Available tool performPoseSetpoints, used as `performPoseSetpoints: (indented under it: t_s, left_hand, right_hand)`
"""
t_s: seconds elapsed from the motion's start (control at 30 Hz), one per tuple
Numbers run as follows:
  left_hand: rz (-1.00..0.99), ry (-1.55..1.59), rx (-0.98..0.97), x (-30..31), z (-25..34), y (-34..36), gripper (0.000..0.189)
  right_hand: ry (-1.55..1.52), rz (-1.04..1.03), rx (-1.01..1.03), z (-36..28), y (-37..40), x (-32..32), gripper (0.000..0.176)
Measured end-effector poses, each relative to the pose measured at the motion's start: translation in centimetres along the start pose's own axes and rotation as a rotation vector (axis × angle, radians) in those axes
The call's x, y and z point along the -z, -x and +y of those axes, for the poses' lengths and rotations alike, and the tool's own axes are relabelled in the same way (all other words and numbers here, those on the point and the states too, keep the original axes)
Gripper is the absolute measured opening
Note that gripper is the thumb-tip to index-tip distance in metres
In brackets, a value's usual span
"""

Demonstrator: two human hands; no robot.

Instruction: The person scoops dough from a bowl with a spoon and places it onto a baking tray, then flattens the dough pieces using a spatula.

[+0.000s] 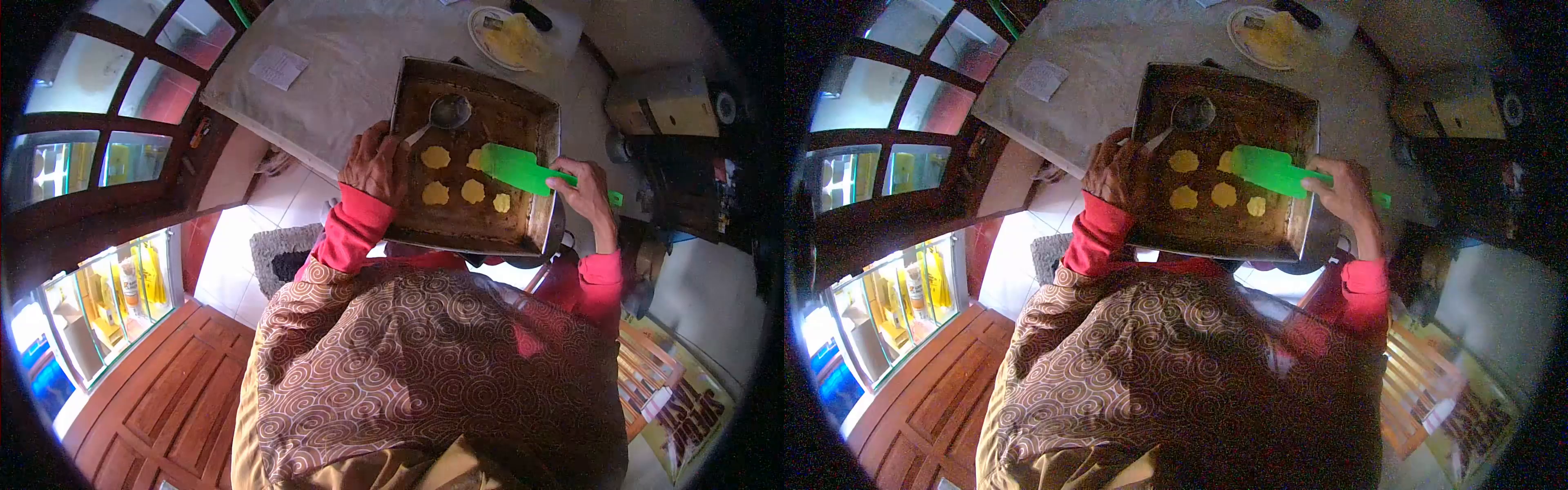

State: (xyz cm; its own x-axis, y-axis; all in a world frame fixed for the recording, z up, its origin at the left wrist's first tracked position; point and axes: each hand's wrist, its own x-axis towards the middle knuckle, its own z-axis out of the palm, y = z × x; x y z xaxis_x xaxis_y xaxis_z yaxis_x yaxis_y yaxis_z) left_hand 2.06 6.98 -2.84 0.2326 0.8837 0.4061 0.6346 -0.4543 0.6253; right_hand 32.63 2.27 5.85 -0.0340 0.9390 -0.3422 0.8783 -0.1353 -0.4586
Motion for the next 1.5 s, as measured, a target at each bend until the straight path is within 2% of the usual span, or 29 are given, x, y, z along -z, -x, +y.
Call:
performPoseSetpoints:
  t_s: [0.33, 0.43, 0.63, 0.73, 0.83, 0.93, 1.03, 1.1, 1.13, 1.17, 1.23, 1.27, 1.3, 1.37, 1.4, 1.5]
  left_hand:
    - [-0.006, -0.024, -0.006, 0.0, 0.0, 0.0, 0.016]
    - [-0.006, -0.005, 0.045, 0.1, 0.5, -0.2, 0.015]
    - [0.013, 0.019, 0.014, 0.2, 0.4, -0.3, 0.017]
    - [-0.024, -0.012, 0.027, 0.1, 0.2, -0.1, 0.017]
    - [0.005, 0.002, 0.017, 0.0, 0.2, -0.1, 0.017]
    - [-0.036, -0.004, 0.027, 0.4, 0.4, -0.2, 0.018]
    - [-0.006, 0.001, 0.027, 0.2, 0.2, -0.1, 0.017]
    - [-0.014, 0.014, 0.039, 0.3, 0.4, -0.1, 0.018]
    - [-0.020, 0.022, 0.046, 0.3, 0.4, -0.1, 0.018]
    - [-0.013, 0.017, 0.032, 0.2, 0.3, -0.2, 0.019]
    - [0.000, 0.001, 0.005, 0.1, 0.1, -0.1, 0.020]
    - [-0.015, 0.005, 0.017, 0.2, 0.2, -0.1, 0.020]
    - [-0.029, 0.009, 0.027, 0.4, 0.3, -0.2, 0.021]
    - [-0.044, 0.010, 0.025, 0.3, 0.3, -0.2, 0.021]
    - [-0.043, 0.005, 0.013, 0.3, 0.3, -0.3, 0.021]
    - [-0.035, -0.003, -0.013, 0.1, 0.2, -0.3, 0.020]
  right_hand:
    - [-0.007, 0.084, 0.023, -0.5, 1.0, -0.4, 0.017]
    - [0.054, 0.064, 0.018, -1.2, 1.1, -0.3, 0.018]
    - [0.027, 0.040, -0.075, -1.1, 1.7, -0.2, 0.020]
    - [0.070, 0.094, -0.023, -0.2, 1.9, -0.1, 0.021]
    - [0.042, 0.091, -0.064, -0.6, 2.2, 0.2, 0.022]
    - [0.144, 0.091, -0.192, -0.7, 2.4, 0.1, 0.021]
    - [0.023, 0.246, -0.175, -0.2, 3.4, -1.0, 0.020]
    - [-0.104, 0.278, -0.118, 0.1, 4.4, -2.3, 0.019]
    - [-0.114, 0.250, -0.179, -0.6, 4.9, -2.8, 0.019]
    - [-0.127, 0.288, -0.140, -0.9, 5.2, -3.6, 0.017]
    - [-0.104, 0.276, -0.281, -3.4, 5.7, -4.0, 0.014]
    - [-0.217, 0.236, -0.364, -4.7, 5.8, -4.0, 0.014]
    - [-0.197, 0.290, -0.285, -4.6, 5.8, -4.8, 0.015]
    - [-0.101, 0.346, -0.250, -4.5, 5.7, -5.9, 0.015]
    - [-0.119, 0.315, -0.335, -5.4, 5.6, -6.0, 0.016]
    - [-0.169, 0.268, -0.349, -5.4, 5.8, -6.8, 0.017]
